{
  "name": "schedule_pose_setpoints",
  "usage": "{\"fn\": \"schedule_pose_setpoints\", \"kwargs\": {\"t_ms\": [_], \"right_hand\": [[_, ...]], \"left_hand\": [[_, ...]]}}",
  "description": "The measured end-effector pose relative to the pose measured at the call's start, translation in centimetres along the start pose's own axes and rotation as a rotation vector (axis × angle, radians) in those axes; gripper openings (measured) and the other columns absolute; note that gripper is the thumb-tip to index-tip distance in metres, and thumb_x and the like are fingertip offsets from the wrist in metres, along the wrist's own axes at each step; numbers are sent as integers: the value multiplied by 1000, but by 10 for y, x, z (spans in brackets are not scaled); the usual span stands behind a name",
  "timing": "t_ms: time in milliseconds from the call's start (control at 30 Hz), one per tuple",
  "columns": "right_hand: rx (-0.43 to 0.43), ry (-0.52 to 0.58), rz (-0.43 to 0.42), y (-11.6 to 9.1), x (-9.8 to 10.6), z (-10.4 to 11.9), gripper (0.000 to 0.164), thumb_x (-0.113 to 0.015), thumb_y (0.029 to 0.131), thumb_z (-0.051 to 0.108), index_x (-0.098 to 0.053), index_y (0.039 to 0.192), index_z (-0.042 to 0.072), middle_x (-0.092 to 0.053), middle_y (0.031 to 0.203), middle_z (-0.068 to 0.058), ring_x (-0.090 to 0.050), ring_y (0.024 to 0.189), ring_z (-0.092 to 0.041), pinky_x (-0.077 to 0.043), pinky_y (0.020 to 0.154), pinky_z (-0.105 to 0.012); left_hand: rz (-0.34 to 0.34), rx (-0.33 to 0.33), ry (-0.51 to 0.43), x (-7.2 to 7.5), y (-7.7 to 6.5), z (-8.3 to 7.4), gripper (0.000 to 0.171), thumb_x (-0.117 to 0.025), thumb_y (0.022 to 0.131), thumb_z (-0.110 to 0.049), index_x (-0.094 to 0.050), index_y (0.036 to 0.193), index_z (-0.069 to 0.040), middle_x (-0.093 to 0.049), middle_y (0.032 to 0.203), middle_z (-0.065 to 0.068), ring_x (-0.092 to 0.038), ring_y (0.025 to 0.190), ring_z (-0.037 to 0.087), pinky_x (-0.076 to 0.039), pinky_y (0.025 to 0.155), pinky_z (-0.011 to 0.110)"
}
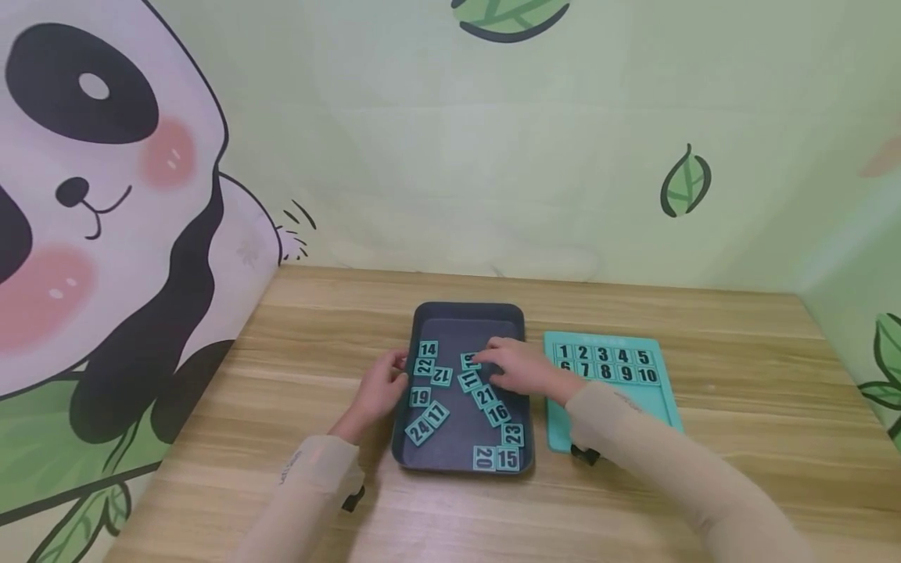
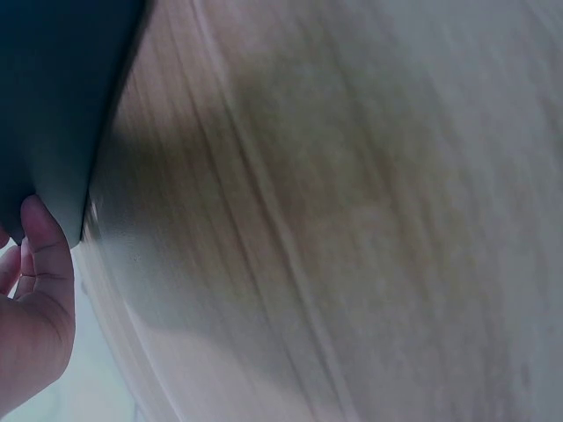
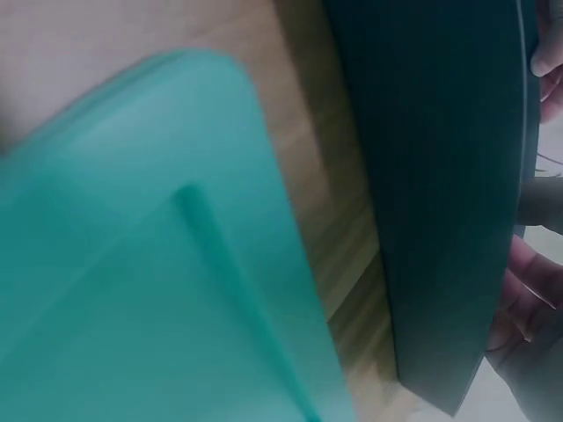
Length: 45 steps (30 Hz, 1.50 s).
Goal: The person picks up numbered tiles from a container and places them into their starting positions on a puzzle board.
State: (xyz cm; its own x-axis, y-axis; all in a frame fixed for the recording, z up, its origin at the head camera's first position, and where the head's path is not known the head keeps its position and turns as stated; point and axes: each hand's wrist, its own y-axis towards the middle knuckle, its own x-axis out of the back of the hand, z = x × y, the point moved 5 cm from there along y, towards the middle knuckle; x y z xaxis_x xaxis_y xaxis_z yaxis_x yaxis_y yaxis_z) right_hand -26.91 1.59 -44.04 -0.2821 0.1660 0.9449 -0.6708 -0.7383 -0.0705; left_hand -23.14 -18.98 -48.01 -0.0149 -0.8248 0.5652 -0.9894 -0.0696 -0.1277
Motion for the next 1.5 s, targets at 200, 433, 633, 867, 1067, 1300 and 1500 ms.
{"fn": "schedule_pose_setpoints", "kwargs": {"t_ms": [200,433,633,867,1067,1300,1500], "right_hand": [[15,6,43,10,-10,3,34,-58,81,13,-59,115,18,-56,101,-3,-53,84,-14,-47,74,-29],[7,47,86,16,-19,6,33,-61,80,20,-61,113,16,-58,102,-1,-54,89,-13,-47,80,-30],[-39,52,107,21,-24,9,34,-63,79,26,-61,111,15,-58,98,-1,-52,83,-11,-46,75,-28],[-101,2,76,28,-31,12,30,-63,77,34,-63,102,17,-63,93,3,-53,74,-7,-47,68,-23],[-145,16,62,29,-35,17,34,-66,71,48,-57,82,16,-51,66,7,-45,58,-10,-36,49,-22],[-151,33,81,26,-41,25,39,-66,68,52,-50,81,19,-49,67,7,-44,58,-9,-35,47,-22],[-119,14,135,25,-43,35,50,-65,72,45,-55,111,17,-62,103,2,-58,89,-12,-49,71,-28]], "left_hand": [[-9,-34,22,0,-1,-2,41,-45,85,-3,-42,127,-4,-52,110,14,-56,92,23,-49,75,33],[-10,-25,19,-1,-1,-3,41,-45,86,-4,-42,127,-5,-52,110,13,-56,93,23,-49,76,33],[-8,-28,10,-1,-1,-3,41,-44,86,-3,-42,127,-4,-52,110,14,-56,93,24,-50,76,34],[-9,-16,22,-1,-1,-1,40,-44,87,-5,-43,127,-6,-51,110,12,-56,93,23,-49,76,33],[-8,-17,23,-1,-2,-2,40,-44,87,-5,-42,127,-5,-51,111,12,-56,93,23,-49,76,32],[-10,-14,28,0,-2,-3,40,-44,87,-5,-43,127,-6,-51,111,12,-55,93,23,-49,76,33],[-13,-22,34,0,-2,-3,39,-45,87,-6,-43,126,-5,-52,109,12,-55,91,22,-49,74,31]]}}
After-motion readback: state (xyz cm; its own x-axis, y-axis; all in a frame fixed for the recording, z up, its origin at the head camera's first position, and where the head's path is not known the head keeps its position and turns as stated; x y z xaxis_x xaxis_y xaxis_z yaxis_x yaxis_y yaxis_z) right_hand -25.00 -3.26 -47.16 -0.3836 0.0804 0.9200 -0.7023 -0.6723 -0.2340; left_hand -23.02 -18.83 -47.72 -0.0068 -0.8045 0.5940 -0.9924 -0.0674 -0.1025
